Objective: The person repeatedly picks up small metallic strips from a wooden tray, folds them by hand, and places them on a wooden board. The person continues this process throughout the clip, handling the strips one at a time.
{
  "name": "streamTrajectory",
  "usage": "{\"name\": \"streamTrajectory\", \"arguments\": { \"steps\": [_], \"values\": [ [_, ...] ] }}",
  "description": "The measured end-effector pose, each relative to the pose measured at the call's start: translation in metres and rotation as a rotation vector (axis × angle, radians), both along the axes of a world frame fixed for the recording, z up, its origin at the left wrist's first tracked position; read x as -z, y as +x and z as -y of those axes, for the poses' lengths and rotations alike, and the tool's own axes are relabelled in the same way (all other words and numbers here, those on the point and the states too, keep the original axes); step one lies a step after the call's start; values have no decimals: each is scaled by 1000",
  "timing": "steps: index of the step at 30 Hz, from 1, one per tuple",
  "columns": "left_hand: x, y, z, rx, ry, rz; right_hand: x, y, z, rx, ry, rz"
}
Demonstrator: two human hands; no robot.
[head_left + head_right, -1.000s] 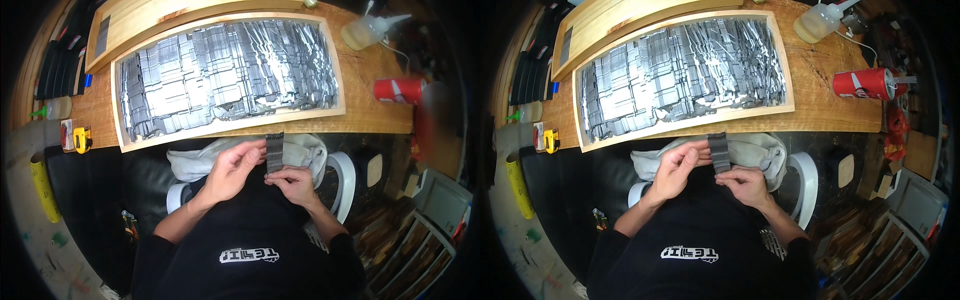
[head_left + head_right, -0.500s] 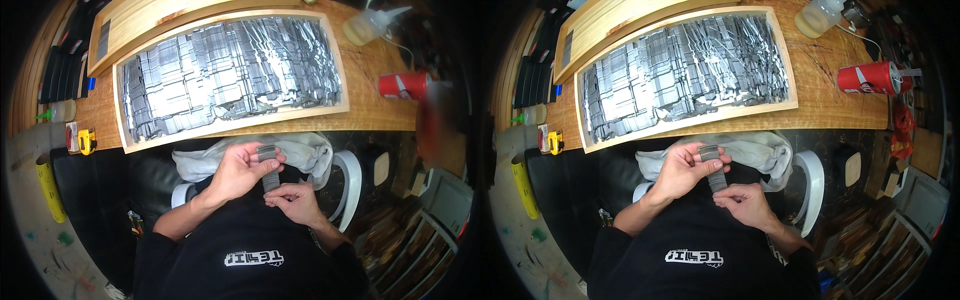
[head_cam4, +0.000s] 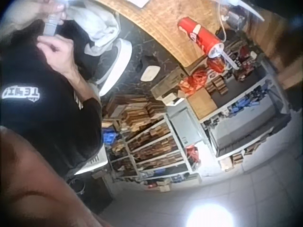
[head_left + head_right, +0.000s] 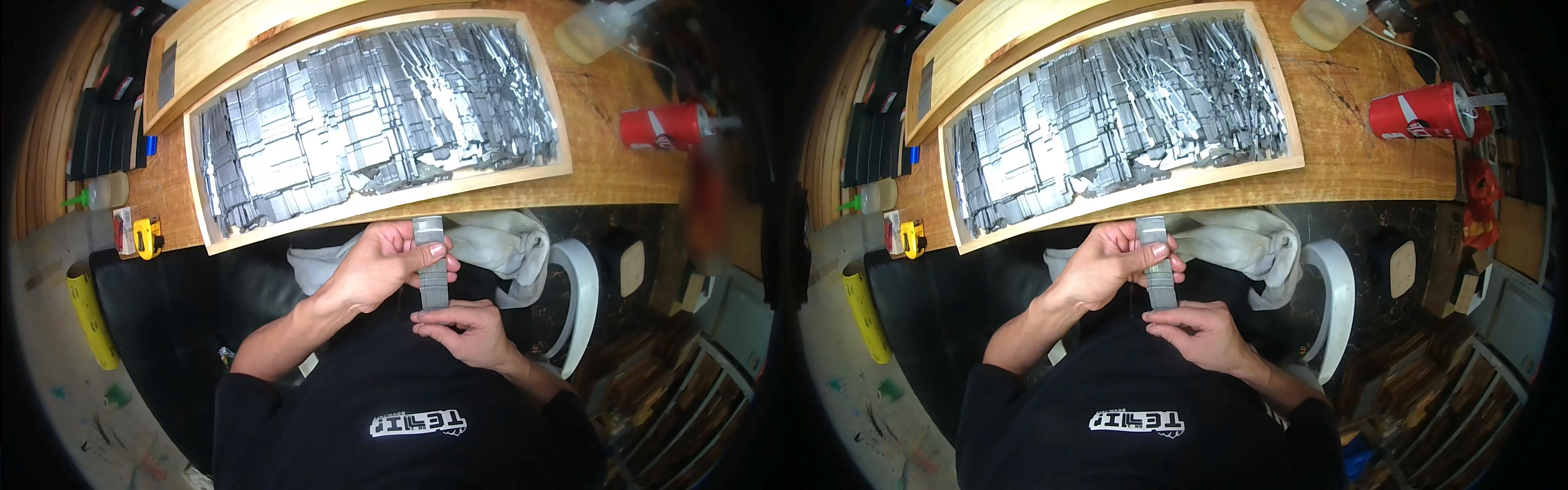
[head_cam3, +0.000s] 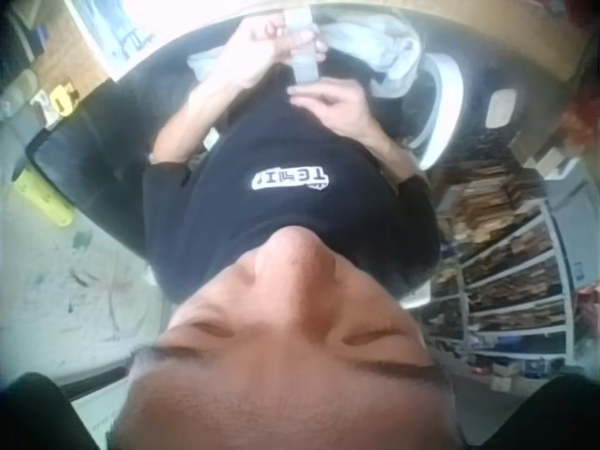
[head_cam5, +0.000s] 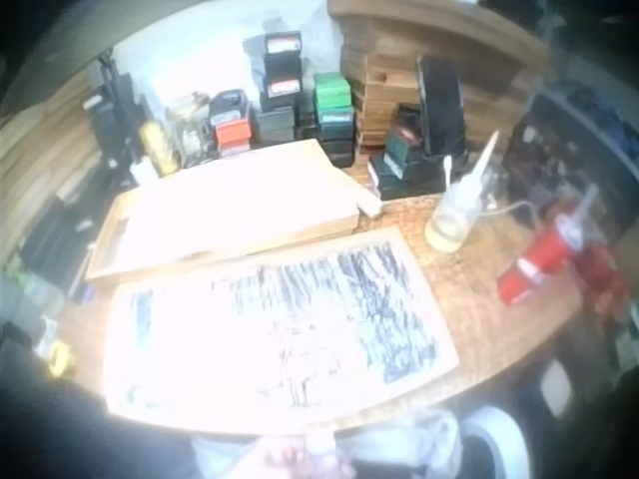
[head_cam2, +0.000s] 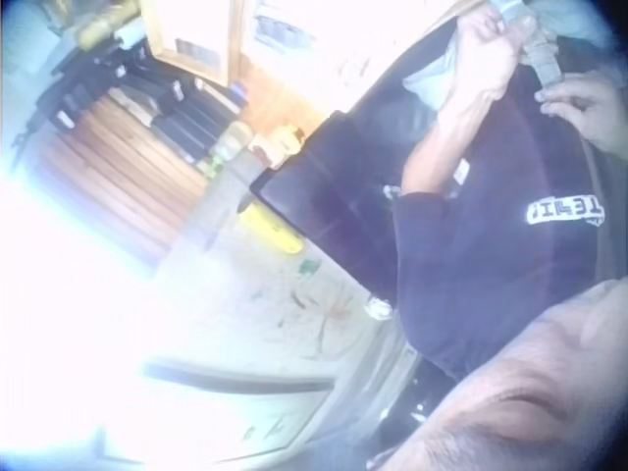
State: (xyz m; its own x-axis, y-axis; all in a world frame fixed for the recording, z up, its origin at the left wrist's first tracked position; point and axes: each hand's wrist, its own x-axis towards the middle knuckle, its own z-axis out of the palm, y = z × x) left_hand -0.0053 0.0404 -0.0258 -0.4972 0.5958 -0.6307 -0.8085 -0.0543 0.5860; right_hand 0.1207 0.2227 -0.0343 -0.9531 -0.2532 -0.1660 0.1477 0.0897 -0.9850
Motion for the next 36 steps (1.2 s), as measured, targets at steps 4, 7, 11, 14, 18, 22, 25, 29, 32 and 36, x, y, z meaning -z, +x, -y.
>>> {"name": "streamTrajectory", "arguments": {
  "steps": [4,7,11,14,18,22,25,29,32,36],
  "values": [
    [6,9,2,-75,152,116,1,-1,-5,-21,5,-8],
    [10,10,6,-118,281,175,2,-4,-14,-48,-3,34],
    [8,11,8,-174,300,207,2,-3,-17,-91,-10,24],
    [7,12,7,-245,328,210,3,-1,-17,-115,-34,35],
    [7,15,5,-322,345,232,3,-2,-14,-79,-101,64],
    [4,20,4,-366,344,229,3,-2,-13,-55,-105,34],
    [0,27,1,-410,284,180,-5,-4,-14,-57,65,-27],
    [6,38,-10,-530,345,136,-6,-6,-15,-120,12,-27],
    [7,45,-18,-579,314,112,2,-6,-12,-93,-108,-9],
    [3,39,-9,-239,107,-68,10,5,-12,-77,-198,40]
  ]
}}
